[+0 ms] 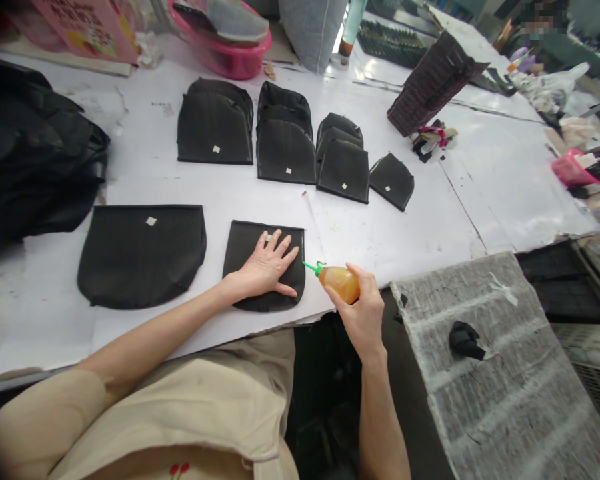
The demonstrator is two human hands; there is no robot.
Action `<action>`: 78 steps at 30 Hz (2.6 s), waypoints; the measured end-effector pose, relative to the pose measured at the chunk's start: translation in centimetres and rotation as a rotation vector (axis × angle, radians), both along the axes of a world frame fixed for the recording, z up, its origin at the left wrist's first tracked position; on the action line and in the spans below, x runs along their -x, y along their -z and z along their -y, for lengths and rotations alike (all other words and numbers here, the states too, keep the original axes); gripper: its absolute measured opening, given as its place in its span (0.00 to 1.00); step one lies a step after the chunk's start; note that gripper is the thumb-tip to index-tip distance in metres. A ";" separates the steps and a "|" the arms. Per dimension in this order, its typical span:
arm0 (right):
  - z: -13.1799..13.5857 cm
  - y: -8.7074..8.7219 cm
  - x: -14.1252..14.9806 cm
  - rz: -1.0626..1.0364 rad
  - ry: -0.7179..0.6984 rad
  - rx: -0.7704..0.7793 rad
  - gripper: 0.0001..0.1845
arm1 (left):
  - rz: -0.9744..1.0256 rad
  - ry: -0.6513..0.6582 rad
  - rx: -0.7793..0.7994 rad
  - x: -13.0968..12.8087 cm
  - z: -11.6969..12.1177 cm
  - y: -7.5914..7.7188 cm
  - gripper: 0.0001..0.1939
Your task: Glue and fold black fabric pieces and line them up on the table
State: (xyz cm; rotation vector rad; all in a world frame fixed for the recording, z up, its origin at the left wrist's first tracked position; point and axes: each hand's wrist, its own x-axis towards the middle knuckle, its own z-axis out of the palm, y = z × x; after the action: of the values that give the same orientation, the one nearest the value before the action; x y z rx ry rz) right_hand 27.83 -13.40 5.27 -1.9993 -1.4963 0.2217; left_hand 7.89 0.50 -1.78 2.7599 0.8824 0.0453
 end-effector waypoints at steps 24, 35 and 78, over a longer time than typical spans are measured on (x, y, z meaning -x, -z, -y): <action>3.1 -1.5 1.1 0.036 -0.003 0.054 0.27 | -0.019 -0.005 0.026 0.1 0.1 -0.3 0.57; 3.9 -1.5 1.4 0.007 0.002 0.067 0.27 | -0.056 -0.050 0.017 0.3 1.3 -1.6 0.50; 8.5 0.3 2.6 -0.195 0.162 0.092 0.29 | -0.044 -0.027 0.033 0.0 1.5 -0.3 0.60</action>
State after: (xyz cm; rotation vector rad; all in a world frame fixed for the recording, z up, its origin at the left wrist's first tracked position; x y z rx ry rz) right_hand 25.24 -21.93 5.02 -2.0936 -1.2166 0.4110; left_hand 7.85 -0.99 -1.46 2.7278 0.9235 -0.0253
